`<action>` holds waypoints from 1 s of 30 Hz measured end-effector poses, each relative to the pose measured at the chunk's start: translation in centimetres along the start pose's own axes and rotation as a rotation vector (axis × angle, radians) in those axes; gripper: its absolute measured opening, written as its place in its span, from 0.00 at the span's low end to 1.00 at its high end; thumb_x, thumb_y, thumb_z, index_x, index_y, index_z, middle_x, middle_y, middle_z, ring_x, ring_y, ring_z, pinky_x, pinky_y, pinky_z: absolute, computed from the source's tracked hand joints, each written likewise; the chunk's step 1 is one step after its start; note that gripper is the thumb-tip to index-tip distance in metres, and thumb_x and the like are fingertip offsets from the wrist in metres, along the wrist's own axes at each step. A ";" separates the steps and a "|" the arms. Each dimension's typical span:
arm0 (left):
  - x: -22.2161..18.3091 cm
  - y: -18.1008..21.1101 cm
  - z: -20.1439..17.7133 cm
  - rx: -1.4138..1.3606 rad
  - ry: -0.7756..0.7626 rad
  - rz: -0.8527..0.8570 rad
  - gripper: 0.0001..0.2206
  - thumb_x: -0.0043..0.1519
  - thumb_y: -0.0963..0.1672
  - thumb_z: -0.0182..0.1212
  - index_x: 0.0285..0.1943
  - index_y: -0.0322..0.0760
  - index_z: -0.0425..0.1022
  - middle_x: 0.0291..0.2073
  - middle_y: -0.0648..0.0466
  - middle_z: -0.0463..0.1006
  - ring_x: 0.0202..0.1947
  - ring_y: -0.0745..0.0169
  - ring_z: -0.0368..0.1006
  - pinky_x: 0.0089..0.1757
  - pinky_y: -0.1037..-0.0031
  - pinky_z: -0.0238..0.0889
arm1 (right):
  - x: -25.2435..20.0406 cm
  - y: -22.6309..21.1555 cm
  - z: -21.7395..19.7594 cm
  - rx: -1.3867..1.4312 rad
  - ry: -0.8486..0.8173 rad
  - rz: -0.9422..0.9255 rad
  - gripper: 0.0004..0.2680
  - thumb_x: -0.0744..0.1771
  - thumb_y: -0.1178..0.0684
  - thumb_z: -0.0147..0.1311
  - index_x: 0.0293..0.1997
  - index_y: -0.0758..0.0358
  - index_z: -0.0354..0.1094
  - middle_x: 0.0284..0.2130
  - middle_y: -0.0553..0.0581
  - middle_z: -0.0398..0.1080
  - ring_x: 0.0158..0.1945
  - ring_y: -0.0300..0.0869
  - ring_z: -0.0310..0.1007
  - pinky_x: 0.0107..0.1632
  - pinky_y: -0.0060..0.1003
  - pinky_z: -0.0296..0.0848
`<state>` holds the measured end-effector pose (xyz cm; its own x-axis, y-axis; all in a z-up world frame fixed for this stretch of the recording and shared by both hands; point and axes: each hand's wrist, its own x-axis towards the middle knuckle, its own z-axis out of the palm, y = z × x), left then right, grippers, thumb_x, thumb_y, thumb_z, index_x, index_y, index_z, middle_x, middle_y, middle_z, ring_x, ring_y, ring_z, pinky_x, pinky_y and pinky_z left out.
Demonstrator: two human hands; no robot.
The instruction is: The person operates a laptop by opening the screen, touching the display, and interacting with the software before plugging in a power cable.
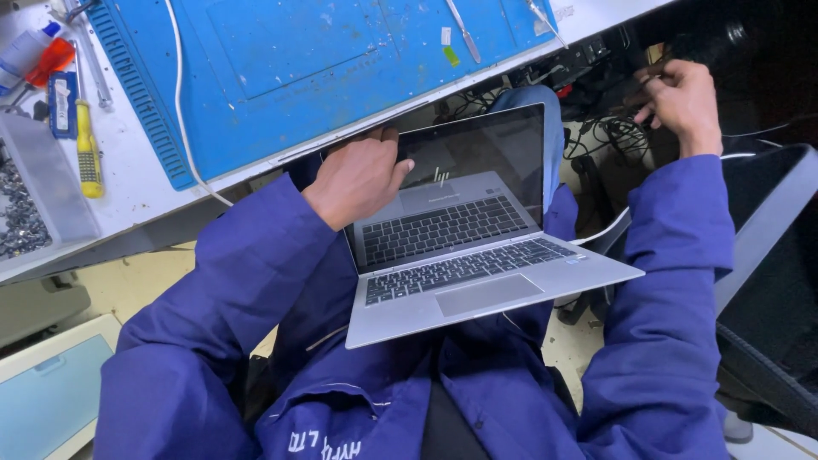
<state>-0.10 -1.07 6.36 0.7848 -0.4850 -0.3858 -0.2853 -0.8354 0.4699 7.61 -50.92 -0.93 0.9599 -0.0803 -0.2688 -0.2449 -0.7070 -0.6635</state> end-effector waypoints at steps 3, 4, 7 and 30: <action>-0.2 0.4 -0.5 0.033 -0.019 0.004 0.24 0.74 0.51 0.44 0.66 0.25 0.63 0.33 0.43 0.77 0.28 0.40 0.74 0.23 0.54 0.65 | 0.8 1.2 0.0 0.010 0.047 0.011 0.06 0.72 0.65 0.46 0.51 0.71 0.71 0.40 0.66 0.75 0.26 0.42 0.77 0.19 0.29 0.66; -0.5 0.4 -0.4 0.082 0.054 0.042 0.24 0.73 0.51 0.45 0.65 0.22 0.66 0.38 0.38 0.79 0.27 0.47 0.77 0.24 0.61 0.69 | 1.1 1.9 0.1 0.071 0.049 0.003 0.07 0.71 0.64 0.47 0.52 0.75 0.71 0.34 0.71 0.74 0.23 0.46 0.76 0.18 0.32 0.70; -0.3 0.0 0.2 0.143 0.137 0.095 0.26 0.73 0.50 0.46 0.66 0.18 0.69 0.45 0.32 0.81 0.26 0.53 0.80 0.24 0.68 0.73 | 0.7 0.5 0.0 0.114 0.088 0.015 0.09 0.70 0.63 0.47 0.53 0.78 0.71 0.29 0.77 0.73 0.21 0.51 0.76 0.18 0.35 0.74; 5.9 -2.1 1.2 0.181 -0.373 -0.272 0.25 0.69 0.64 0.43 0.61 0.50 0.62 0.53 0.55 0.72 0.54 0.57 0.74 0.48 0.67 0.68 | -1.2 -4.7 -1.5 -0.018 0.035 0.275 0.11 0.70 0.53 0.46 0.55 0.58 0.73 0.31 0.57 0.79 0.20 0.39 0.75 0.20 0.30 0.65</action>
<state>4.47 -2.47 2.14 0.6034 -0.2751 -0.7485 -0.2146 -0.9600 0.1799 7.82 -48.58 3.59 0.8621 -0.2949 -0.4121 -0.4944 -0.6679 -0.5563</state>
